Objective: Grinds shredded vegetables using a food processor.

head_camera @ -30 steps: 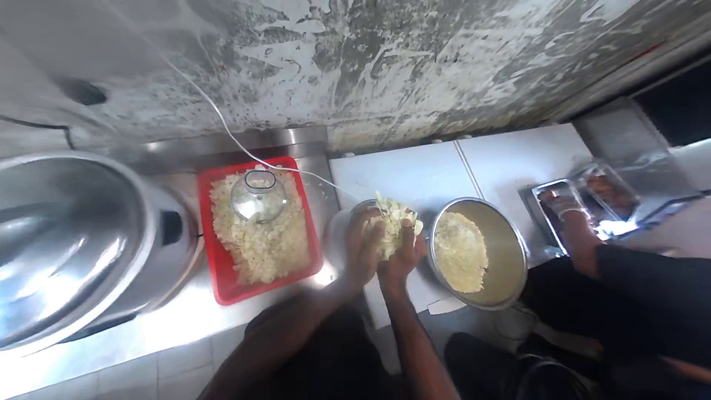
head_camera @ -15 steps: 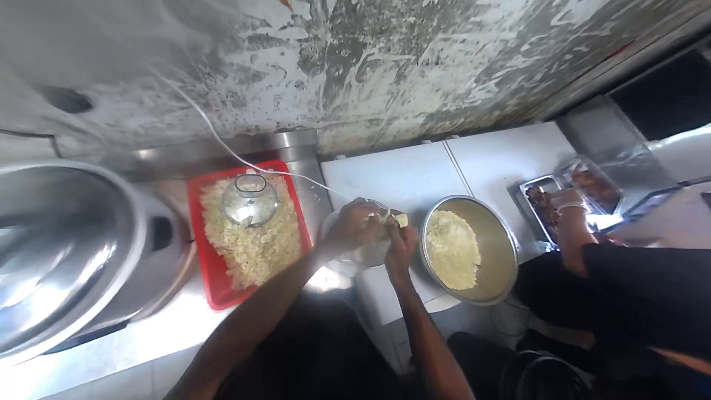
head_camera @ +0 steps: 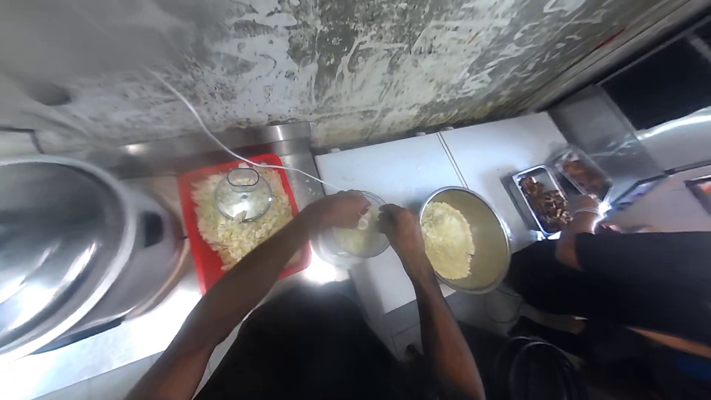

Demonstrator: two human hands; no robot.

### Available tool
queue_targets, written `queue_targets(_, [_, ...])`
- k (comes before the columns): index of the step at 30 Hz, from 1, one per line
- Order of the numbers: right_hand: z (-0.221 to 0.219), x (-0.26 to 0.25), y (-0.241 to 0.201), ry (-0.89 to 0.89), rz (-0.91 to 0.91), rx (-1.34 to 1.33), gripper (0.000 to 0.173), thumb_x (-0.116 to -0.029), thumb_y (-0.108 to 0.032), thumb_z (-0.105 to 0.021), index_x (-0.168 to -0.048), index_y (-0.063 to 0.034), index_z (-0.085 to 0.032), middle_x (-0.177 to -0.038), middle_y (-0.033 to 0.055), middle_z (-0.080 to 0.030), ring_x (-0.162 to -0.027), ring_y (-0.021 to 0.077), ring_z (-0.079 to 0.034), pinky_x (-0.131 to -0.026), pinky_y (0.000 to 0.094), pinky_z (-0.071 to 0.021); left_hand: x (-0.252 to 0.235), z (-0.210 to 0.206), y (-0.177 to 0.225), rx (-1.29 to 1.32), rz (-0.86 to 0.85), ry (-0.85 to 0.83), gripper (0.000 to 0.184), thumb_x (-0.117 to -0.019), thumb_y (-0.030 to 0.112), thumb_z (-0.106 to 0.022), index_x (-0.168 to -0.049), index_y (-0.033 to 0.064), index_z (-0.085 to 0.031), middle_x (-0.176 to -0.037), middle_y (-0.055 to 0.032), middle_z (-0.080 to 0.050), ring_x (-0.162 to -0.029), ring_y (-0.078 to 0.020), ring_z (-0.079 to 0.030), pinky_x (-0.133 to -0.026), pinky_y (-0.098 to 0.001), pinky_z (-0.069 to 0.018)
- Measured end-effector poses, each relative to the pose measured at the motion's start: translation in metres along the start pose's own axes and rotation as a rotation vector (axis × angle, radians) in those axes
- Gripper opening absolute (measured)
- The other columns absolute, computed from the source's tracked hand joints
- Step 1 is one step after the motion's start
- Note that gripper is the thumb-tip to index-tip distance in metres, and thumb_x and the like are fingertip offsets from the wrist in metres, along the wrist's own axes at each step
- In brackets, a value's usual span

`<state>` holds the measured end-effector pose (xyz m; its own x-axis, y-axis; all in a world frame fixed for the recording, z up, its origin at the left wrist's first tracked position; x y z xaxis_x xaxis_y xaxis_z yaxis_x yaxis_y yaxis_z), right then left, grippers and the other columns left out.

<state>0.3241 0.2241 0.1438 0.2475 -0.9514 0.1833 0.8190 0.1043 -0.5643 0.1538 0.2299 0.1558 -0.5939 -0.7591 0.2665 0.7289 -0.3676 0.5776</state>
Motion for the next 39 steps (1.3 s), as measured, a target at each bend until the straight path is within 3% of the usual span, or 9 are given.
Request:
queue_targets(2, [0.000,-0.002,-0.001,0.111,0.035,-0.008,0.018,-0.1009,-0.018,-0.063,-0.111,-0.0059,-0.074,-0.090,0.0097,-0.074,-0.079,0.0210,-0.072,-0.078,0.0444,-0.0606,-0.003,-0.001,-0.011,-0.024,-0.004,0.038,0.025,-0.0950,0.010,-0.066,-0.120,0.0072,-0.067,-0.117,-0.0127,-0.067,-0.114,-0.0311,-0.063,-0.098,-0.0511,-0.0517])
queue_targets(8, [-0.019,0.000,-0.012,-0.002,0.238,0.020,0.036,-0.1002,-0.035,-0.065,-0.128,-0.0130,-0.071,-0.128,0.0082,-0.069,-0.119,0.0247,-0.065,-0.104,0.0473,-0.0514,0.049,0.004,-0.035,0.440,-0.058,0.460,0.024,-0.1058,0.019,-0.054,-0.123,0.0089,-0.069,-0.109,-0.0064,-0.073,-0.090,-0.0154,-0.073,-0.082,-0.0372,-0.0633])
queue_targets(15, [-0.059,0.024,-0.025,0.115,0.544,0.101,0.021,-0.0957,0.001,-0.060,-0.101,-0.0046,-0.079,-0.115,0.0114,-0.073,-0.115,0.0271,-0.067,-0.100,0.0408,-0.0549,0.187,-0.084,-0.131,0.957,0.388,0.927,0.023,-0.1056,0.010,-0.053,-0.122,0.0002,-0.066,-0.114,-0.0117,-0.073,-0.098,-0.0245,-0.074,-0.087,-0.0421,-0.0634])
queue_targets(20, [-0.067,0.027,-0.059,0.134,0.536,-0.055,0.022,-0.0967,-0.001,-0.059,-0.107,-0.0045,-0.078,-0.118,0.0104,-0.073,-0.110,0.0221,-0.070,-0.096,0.0371,-0.0577,0.263,-0.172,-0.177,0.743,0.892,0.847,0.031,-0.1031,0.016,-0.059,-0.125,-0.0043,-0.066,-0.115,-0.0207,-0.071,-0.103,-0.0283,-0.070,-0.094,-0.0490,-0.0559])
queue_targets(24, [-0.144,0.024,-0.114,-0.312,0.370,-0.147,0.028,-0.1015,-0.017,-0.057,-0.124,-0.0087,-0.072,-0.117,0.0107,-0.073,-0.109,0.0229,-0.069,-0.098,0.0448,-0.0562,0.259,-0.222,-0.191,0.751,1.060,0.669,0.041,-0.1080,0.026,-0.050,-0.132,-0.0062,-0.060,-0.125,-0.0267,-0.065,-0.117,-0.0356,-0.064,-0.103,-0.0536,-0.0495])
queue_targets(27, [-0.254,0.017,-0.101,-0.625,0.045,-0.085,0.066,-0.1003,-0.051,-0.057,-0.144,-0.0019,-0.053,-0.136,0.0253,-0.060,-0.126,0.0388,-0.059,-0.105,0.0575,-0.0479,0.237,-0.253,-0.212,0.593,1.141,0.539,0.043,-0.1067,0.025,-0.052,-0.136,-0.0053,-0.057,-0.138,-0.0293,-0.057,-0.130,-0.0422,-0.054,-0.110,-0.0562,-0.0434])
queue_targets(30, [-0.308,0.019,-0.089,-0.728,-0.323,-0.038,0.111,-0.0914,-0.080,-0.044,-0.163,-0.0031,-0.010,-0.158,0.0346,-0.031,-0.142,0.0500,-0.040,-0.112,0.0645,-0.0394,0.228,-0.252,-0.212,0.549,1.276,0.464,0.052,-0.1076,0.036,-0.048,-0.143,-0.0018,-0.052,-0.144,-0.0306,-0.051,-0.134,-0.0458,-0.050,-0.110,-0.0608,-0.0418])
queue_targets(35, [-0.327,0.028,-0.112,-0.733,-0.049,-0.014,0.062,-0.1054,-0.044,-0.051,-0.160,-0.0178,-0.036,-0.161,0.0284,-0.031,-0.142,0.0513,-0.039,-0.111,0.0670,-0.0369,0.232,-0.261,-0.212,0.761,1.074,0.547,0.048,-0.1111,0.032,-0.041,-0.148,0.0016,-0.049,-0.147,-0.0250,-0.052,-0.136,-0.0385,-0.050,-0.114,-0.0558,-0.0389])
queue_targets(39, [-0.358,0.023,-0.111,-0.588,-0.017,0.024,0.064,-0.1041,-0.037,-0.053,-0.161,-0.0419,-0.026,-0.162,0.0293,-0.026,-0.141,0.0562,-0.035,-0.105,0.0727,-0.0391,0.210,-0.248,-0.200,1.119,1.226,0.792,0.069,-0.1087,0.056,-0.029,-0.143,0.0010,-0.052,-0.135,-0.0270,-0.058,-0.122,-0.0394,-0.059,-0.102,-0.0607,-0.0468])
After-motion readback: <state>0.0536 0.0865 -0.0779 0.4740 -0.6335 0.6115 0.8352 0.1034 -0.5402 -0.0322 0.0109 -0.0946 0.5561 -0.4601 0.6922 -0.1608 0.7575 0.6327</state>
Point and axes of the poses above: each hand's wrist, its own x-axis away from the middle knuckle, its own z-axis out of the back of the hand, y = z × x, the point moved 4 cm from there along -x, towards the middle knuckle
